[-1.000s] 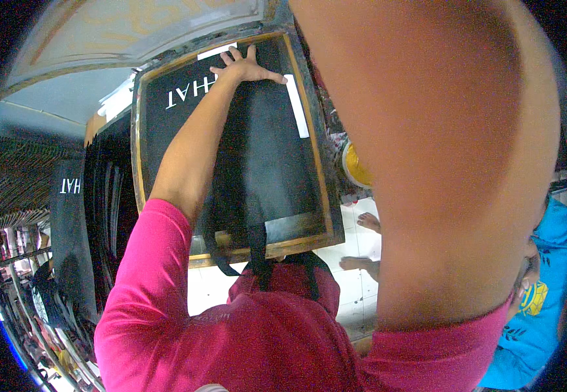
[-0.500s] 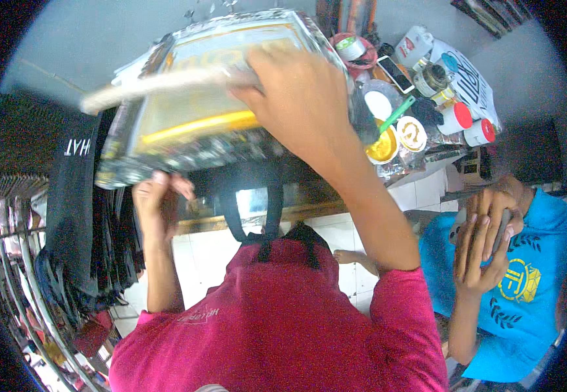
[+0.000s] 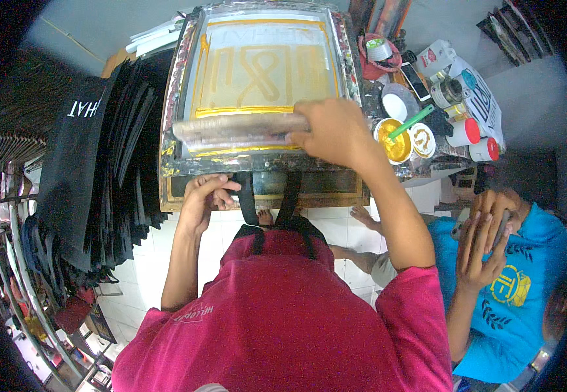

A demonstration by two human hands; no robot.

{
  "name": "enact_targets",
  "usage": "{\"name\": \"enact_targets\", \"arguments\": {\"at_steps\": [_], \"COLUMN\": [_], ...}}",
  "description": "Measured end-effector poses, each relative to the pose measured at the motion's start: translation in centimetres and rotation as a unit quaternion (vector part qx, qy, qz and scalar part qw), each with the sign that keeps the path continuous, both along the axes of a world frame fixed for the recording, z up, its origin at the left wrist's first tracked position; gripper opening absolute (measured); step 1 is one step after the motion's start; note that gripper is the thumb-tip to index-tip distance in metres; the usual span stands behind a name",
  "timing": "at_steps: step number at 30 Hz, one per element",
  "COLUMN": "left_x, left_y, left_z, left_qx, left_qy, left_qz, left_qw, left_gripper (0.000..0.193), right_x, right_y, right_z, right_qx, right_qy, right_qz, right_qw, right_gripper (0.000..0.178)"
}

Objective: The person performs screen printing on black tote bags by placing each bag on the printing bed, lowering the screen, and using a squeegee to apply gold ink. They repeat this process for several bags, stacking the finished ones to the side and adding more ink to the screen from a container using a plastic spatula.

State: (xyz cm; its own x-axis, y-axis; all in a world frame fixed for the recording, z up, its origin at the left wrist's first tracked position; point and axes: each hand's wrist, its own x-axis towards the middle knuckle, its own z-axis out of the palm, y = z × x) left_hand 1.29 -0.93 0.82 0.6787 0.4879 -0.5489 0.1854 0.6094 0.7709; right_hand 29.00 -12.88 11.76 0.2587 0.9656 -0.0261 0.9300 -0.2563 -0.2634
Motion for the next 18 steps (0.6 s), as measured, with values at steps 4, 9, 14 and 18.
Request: {"name": "enact_targets", "arguments": {"at_steps": [4, 9, 14, 18], "left_x": [0.0, -0.5, -0.6, -1.1], "left_y": [0.1, 0.5, 1.0, 1.5], "left_z": [0.4, 0.3, -0.3, -1.1], "left_qx": [-0.014, -0.033, -0.084, -0.185], "left_qy": [-0.015, -0.020, -0.038, -0.055], "left_qz": [0.012, 0.006, 0.018, 0.063], "left_qw": [1.000, 0.999, 0.996, 0.979], "left_gripper": [0.032, 0.036, 0.036, 0.038], "right_x": [-1.1, 2.3, 9.0, 14.5], "right_y": [-0.7, 2.8, 11.2, 18.0], "right_z": [-1.4, -3.8, -5.8, -5.9], "right_qx": [0.037, 0.102, 0.099, 0.072], "right_qy": [-0.005, -0.046, -0.113, -0.110], "right_qz": [0.025, 0.051, 0.048, 0.025], "right_qw": [0.999, 0.992, 0.987, 0.991], "right_gripper": [0.034, 0.031, 0.040, 0.049]}}
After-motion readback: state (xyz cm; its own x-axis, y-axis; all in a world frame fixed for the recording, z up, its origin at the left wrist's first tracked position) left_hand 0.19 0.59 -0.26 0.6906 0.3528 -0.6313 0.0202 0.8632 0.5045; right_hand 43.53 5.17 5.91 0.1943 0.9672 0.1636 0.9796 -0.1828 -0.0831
